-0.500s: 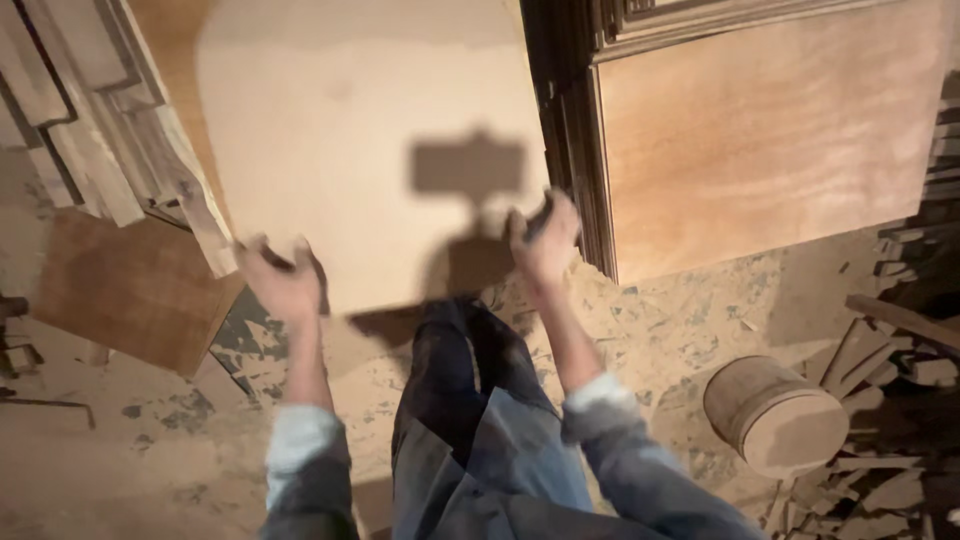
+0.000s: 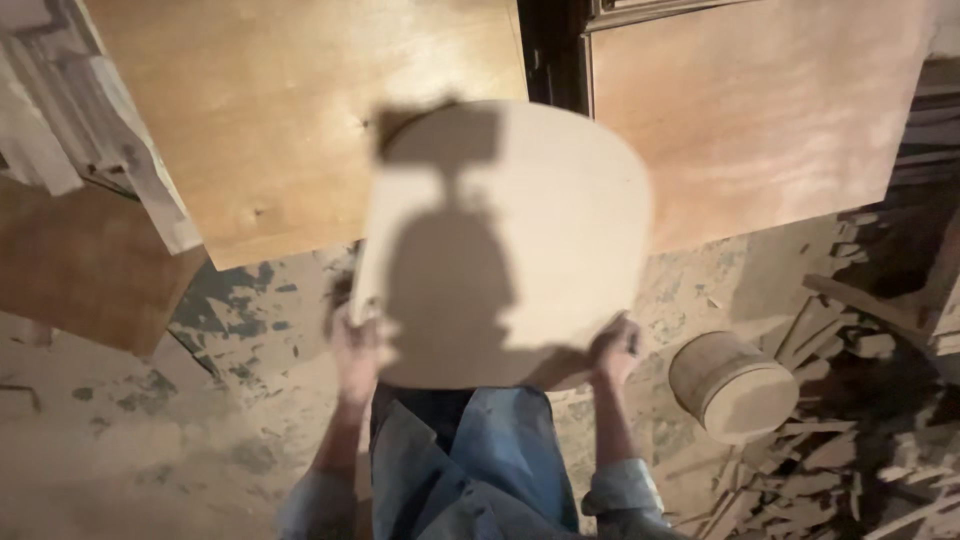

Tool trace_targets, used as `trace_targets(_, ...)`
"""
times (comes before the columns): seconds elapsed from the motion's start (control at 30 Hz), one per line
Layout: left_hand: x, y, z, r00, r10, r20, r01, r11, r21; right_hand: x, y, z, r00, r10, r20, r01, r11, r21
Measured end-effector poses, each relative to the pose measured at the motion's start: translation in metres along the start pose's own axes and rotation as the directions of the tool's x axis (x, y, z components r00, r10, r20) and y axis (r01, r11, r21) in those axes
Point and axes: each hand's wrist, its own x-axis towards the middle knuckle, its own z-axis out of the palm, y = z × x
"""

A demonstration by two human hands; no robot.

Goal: The person handles plywood panels in a workshop, positioning a rounded panel over a larger board and tracing around its edge with a marker. They reposition and flip the panels, trace additional outlines, and move marked panels aside among stacks of boards.

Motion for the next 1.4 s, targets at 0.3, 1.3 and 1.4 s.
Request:
trace_targets(0.3, -0.012, 0.071, 0.248, 0.877, 0.107, 0.468, -0.110, 0.994, -0.022, 0.106, -0.118, -0.115, 0.855, -0.313, -0.413, 0.151, 0.913, -0.379)
trace_targets(1.3, 0.118, 0.130, 0.005, 0.674, 0.575, -0.463, -0.270, 0.776, 0.571, -0.030, -0.173, 0.227, 0.547, -0.655, 0.521, 0.825, 0.527, -0.203)
trace_targets(1.4, 0.075, 0.104, -0.020, 0.780, 0.397, -0.483, -0.259, 0.909, 0.328, -0.034, -0.135, 0.192, 0.525, -0.681, 0.511, 0.842, 0.504, -0.194)
